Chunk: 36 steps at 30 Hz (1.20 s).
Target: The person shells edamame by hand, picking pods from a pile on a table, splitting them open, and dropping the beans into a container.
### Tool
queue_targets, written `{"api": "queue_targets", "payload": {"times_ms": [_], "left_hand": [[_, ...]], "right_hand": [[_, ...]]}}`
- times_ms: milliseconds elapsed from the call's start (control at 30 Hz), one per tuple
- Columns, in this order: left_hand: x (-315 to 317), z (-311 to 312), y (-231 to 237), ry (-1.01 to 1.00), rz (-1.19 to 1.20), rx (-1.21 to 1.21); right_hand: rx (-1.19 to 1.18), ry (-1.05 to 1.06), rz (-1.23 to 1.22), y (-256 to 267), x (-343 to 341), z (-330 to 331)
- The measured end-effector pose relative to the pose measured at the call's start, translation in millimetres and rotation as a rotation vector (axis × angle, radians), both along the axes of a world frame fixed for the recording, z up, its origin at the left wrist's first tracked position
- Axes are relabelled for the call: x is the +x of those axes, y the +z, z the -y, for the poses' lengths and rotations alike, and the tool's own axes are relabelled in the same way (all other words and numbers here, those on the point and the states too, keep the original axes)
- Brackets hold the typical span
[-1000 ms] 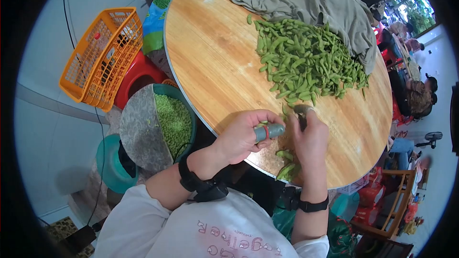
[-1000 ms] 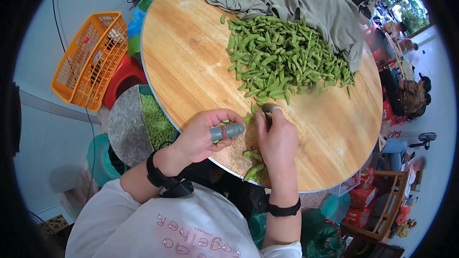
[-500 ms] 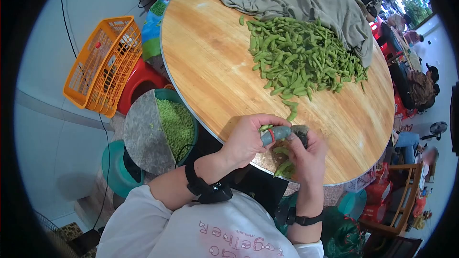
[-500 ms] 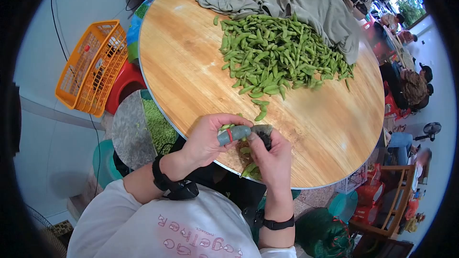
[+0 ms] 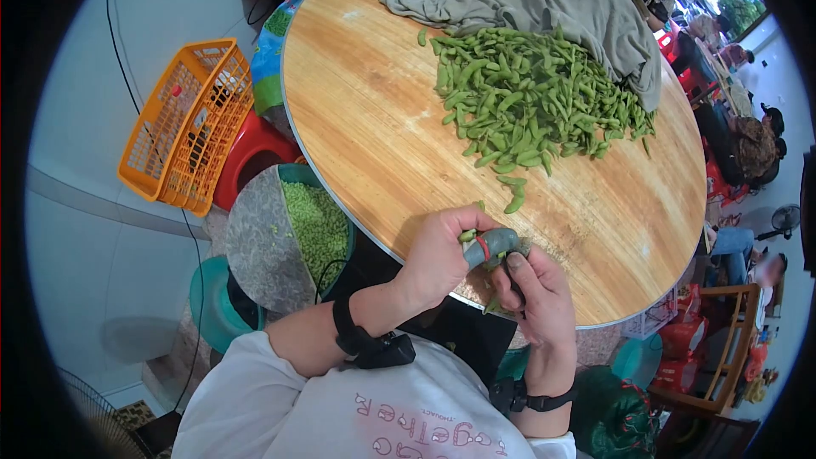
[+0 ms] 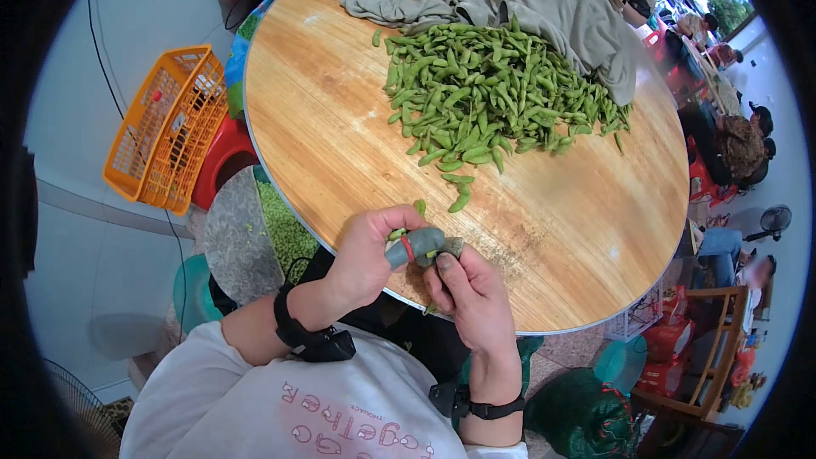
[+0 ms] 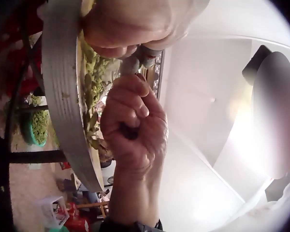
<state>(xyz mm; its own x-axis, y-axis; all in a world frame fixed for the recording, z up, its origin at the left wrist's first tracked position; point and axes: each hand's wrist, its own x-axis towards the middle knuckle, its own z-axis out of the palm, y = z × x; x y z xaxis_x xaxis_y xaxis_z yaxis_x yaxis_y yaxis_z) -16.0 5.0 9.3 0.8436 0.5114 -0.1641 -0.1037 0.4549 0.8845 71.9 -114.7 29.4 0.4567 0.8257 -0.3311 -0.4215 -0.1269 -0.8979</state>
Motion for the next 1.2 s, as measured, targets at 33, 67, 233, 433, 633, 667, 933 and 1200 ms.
{"api": "queue_targets", "payload": {"times_ms": [33,67,233,433,633,667,933,1200], "left_hand": [[0.6,-0.1,-5.2,-0.030,0.023,0.002],[1.1,-0.5,-9.5,-0.059,0.046,0.004],[1.2,-14.7,-20.9,-0.394,0.336,-0.413],[8.7,-11.2,-11.5,-0.289,0.227,-0.153],[6.8,-9.1,-16.7,-0.204,0.183,-0.242],[5.5,-9.9,-15.4,-0.244,0.187,-0.334],[9.1,-14.2,-18.5,-0.351,0.268,-0.225],[6.8,-18.2,1.6,-0.006,0.120,0.489]], "right_hand": [[-0.005,-0.010,-0.018,-0.4,0.1,0.0],[-0.005,-0.011,-0.019,0.1,0.9,1.1],[0.205,0.072,-0.483,-1.5,4.4,11.4],[0.038,-0.013,0.008,3.1,3.4,8.7],[0.016,0.003,-0.020,3.2,5.1,2.6],[0.015,0.002,-0.021,2.1,7.2,3.6],[0.055,-0.062,-0.100,-7.7,6.3,4.1],[-0.071,-0.136,0.090,4.3,10.0,-12.7]]}}
